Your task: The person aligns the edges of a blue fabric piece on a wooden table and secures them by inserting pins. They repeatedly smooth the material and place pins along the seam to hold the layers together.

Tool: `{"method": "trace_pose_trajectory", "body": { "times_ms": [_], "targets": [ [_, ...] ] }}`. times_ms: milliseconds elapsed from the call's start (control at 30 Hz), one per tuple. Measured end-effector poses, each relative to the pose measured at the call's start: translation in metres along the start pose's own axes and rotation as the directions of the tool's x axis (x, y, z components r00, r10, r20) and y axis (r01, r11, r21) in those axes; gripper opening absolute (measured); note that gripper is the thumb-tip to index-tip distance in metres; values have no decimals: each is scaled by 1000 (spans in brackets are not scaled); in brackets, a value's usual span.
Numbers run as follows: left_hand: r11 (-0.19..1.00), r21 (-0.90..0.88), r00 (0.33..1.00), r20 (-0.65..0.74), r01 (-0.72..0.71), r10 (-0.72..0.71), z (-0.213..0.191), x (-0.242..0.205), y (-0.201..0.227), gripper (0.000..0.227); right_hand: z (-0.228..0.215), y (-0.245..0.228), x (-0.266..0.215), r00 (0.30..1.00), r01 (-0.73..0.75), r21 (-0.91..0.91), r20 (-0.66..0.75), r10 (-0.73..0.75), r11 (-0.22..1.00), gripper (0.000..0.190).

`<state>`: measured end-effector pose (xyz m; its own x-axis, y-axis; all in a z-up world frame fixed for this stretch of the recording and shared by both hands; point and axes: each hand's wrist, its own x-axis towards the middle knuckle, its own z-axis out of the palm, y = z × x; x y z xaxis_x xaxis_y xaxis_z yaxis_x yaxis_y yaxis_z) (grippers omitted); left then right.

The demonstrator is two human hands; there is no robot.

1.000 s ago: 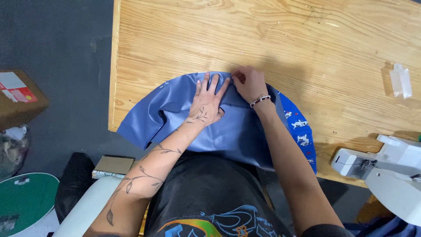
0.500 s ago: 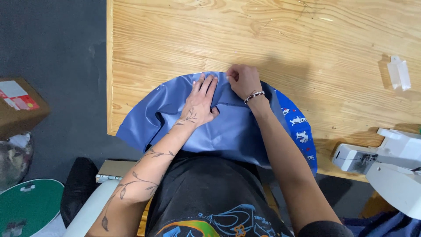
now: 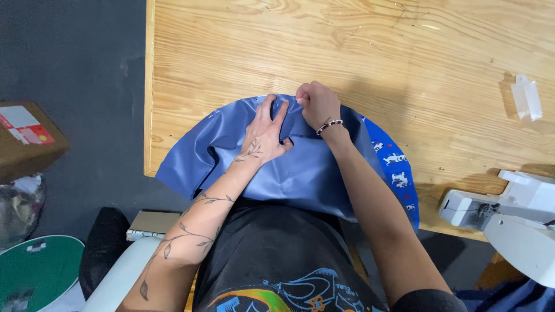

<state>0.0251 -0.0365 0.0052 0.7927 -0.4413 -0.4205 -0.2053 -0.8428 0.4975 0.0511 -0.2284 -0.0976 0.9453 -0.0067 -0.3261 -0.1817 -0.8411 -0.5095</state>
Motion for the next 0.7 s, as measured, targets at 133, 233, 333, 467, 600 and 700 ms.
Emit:
{"method": "trace_pose_trajectory", "body": {
  "times_ms": [133,233,333,467,600,700],
  "targets": [
    [999,-29,1000,8,29,-28,-9,-4,9,94,6,5,3,1000,24,-6,-10,-24,1000,13],
    [999,12,999,8,35,-35,-10,-5,11,92,9,8,7,999,23,36,-28,-22,999,15],
    [1000,10,1000,-3,10,-10,-5,-3,7,94,-9,-5,10,997,-73,71,30,71,995,16],
    [1000,15,1000,-1,2,-2,-4,-4,7,94,-37,-27,12,965,-229,98,152,213,968,42],
    [1000,-4,1000,3,-11,11,-5,-3,7,93,-42,-23,7,951,-267,154,204,234,951,55],
    [999,-25,997,-61,-48,46,9,2,3,89,-24,24,7,973,-70,217,-200,114,974,27]
  ]
}}
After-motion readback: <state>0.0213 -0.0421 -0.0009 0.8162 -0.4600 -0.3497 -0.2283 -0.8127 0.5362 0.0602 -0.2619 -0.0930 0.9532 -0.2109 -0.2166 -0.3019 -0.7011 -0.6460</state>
